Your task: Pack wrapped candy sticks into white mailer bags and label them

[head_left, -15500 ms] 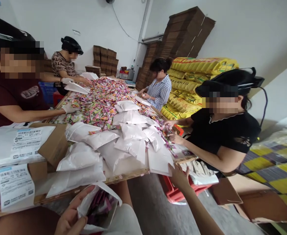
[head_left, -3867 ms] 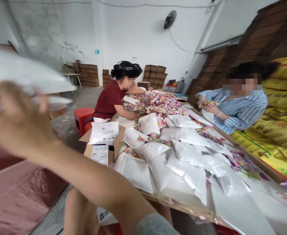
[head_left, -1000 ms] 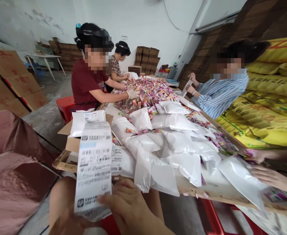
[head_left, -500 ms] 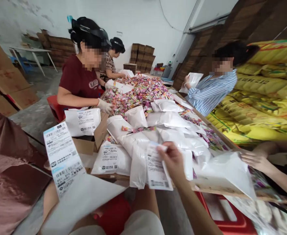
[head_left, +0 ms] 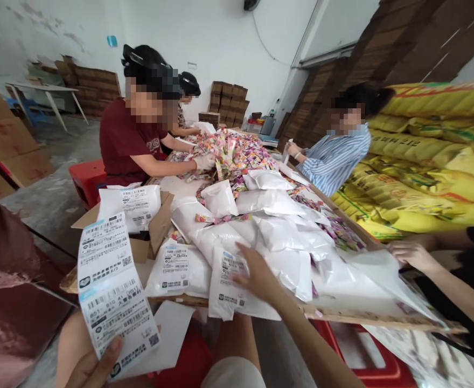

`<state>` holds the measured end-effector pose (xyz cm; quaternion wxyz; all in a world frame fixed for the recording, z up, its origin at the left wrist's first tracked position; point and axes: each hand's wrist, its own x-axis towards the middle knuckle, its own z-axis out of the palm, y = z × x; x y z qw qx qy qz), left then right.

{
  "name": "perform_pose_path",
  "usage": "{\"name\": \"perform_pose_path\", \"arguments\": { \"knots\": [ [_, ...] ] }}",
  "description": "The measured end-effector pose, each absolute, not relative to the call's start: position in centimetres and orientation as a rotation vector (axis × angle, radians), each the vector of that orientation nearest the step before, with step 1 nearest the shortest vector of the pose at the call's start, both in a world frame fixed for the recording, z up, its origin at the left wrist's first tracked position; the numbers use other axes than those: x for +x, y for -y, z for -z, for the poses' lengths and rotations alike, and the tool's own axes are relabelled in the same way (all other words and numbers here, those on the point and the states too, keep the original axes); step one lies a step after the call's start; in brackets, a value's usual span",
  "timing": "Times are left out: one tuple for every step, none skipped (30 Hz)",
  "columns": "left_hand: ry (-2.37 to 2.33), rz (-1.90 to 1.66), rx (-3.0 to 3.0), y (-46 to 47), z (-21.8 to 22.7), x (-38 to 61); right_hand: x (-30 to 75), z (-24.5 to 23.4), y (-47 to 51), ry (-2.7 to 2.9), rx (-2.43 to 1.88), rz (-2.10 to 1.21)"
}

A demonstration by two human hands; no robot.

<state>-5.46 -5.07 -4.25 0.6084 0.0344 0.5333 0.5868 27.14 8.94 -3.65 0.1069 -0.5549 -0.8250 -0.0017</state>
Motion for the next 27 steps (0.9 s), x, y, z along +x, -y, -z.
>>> {"name": "perform_pose_path", "arguments": {
  "knots": [
    [-1.245,-1.335,0.11,5.0,4.4,-5.4,27.7,3.1,-10.3,2.393,-1.668,0.079],
    [-1.267,-1.303,0.145,4.8,4.6,-5.4,28.2,2.8,-11.8,2.397,-1.698,0.144],
    [-1.301,-1.281,0.186,4.7,4.8,-5.4,28.4,2.5,-13.3,2.448,-1.71,0.182],
    [-1.335,-1.282,0.238,4.5,4.9,-5.4,28.3,2.3,-14.8,2.534,-1.699,0.185],
    [-1.367,-1.305,0.304,4.3,5.0,-5.4,28.0,2.0,-16.3,2.616,-1.678,0.164],
    [-1.391,-1.343,0.369,4.2,5.0,-5.5,27.6,1.6,-17.6,2.667,-1.658,0.142],
    [-1.404,-1.38,0.422,4.2,4.9,-5.5,27.0,1.1,-18.7,2.672,-1.648,0.14],
    [-1.395,-1.399,0.451,4.2,4.9,-5.5,26.3,0.4,-19.4,2.638,-1.653,0.161],
    [-1.367,-1.399,0.442,4.3,4.7,-5.6,25.7,-0.5,-19.8,2.582,-1.666,0.193],
    [-1.329,-1.388,0.398,4.5,4.6,-5.6,25.1,-1.4,-19.7,2.524,-1.681,0.226],
    [-1.295,-1.38,0.346,4.7,4.5,-5.7,24.5,-2.4,-19.2,2.456,-1.686,0.256],
    [-1.269,-1.382,0.308,4.9,4.4,-5.7,24.0,-3.2,-18.2,2.378,-1.676,0.28],
    [-1.256,-1.387,0.293,5.1,4.2,-5.8,23.6,-3.6,-16.7,2.302,-1.654,0.298],
    [-1.258,-1.39,0.286,5.3,4.0,-5.9,23.1,-3.7,-14.9,2.246,-1.622,0.307],
    [-1.273,-1.381,0.29,5.4,3.9,-5.9,22.7,-3.4,-13.0,2.22,-1.594,0.307],
    [-1.283,-1.363,0.307,5.5,3.6,-6.0,22.3,-2.7,-11.0,2.237,-1.583,0.292],
    [-1.29,-1.349,0.33,5.5,3.4,-6.0,21.9,-1.8,-9.1,2.299,-1.598,0.259],
    [-1.299,-1.34,0.352,5.6,3.2,-5.9,21.5,-0.7,-7.4,2.393,-1.642,0.205],
    [-1.306,-1.339,0.375,5.6,3.0,-5.8,21.1,0.3,-6.1,2.486,-1.689,0.129],
    [-1.309,-1.346,0.404,5.6,2.9,-5.6,20.9,1.0,-5.1,2.56,-1.721,0.038],
    [-1.305,-1.355,0.429,5.7,2.8,-5.4,20.6,1.2,-4.5,2.605,-1.727,-0.049],
    [-1.306,-1.362,0.453,5.7,2.8,-5.2,20.4,0.8,-4.0,2.619,-1.701,-0.118],
    [-1.319,-1.366,0.495,5.7,2.9,-5.1,20.0,0.0,-3.7,2.6,-1.651,-0.167],
    [-1.334,-1.366,0.56,5.7,3.1,-4.9,19.5,-1.1,-3.3,2.558,-1.578,-0.212],
    [-1.352,-1.359,0.63,5.6,3.3,-4.7,18.9,-2.4,-2.9,2.506,-1.487,-0.264],
    [-1.375,-1.341,0.696,5.5,3.6,-4.6,18.0,-3.5,-2.5,2.461,-1.383,-0.324],
    [-1.388,-1.316,0.738,5.4,3.8,-4.4,17.0,-4.4,-2.0,2.43,-1.261,-0.39]
  ]
}}
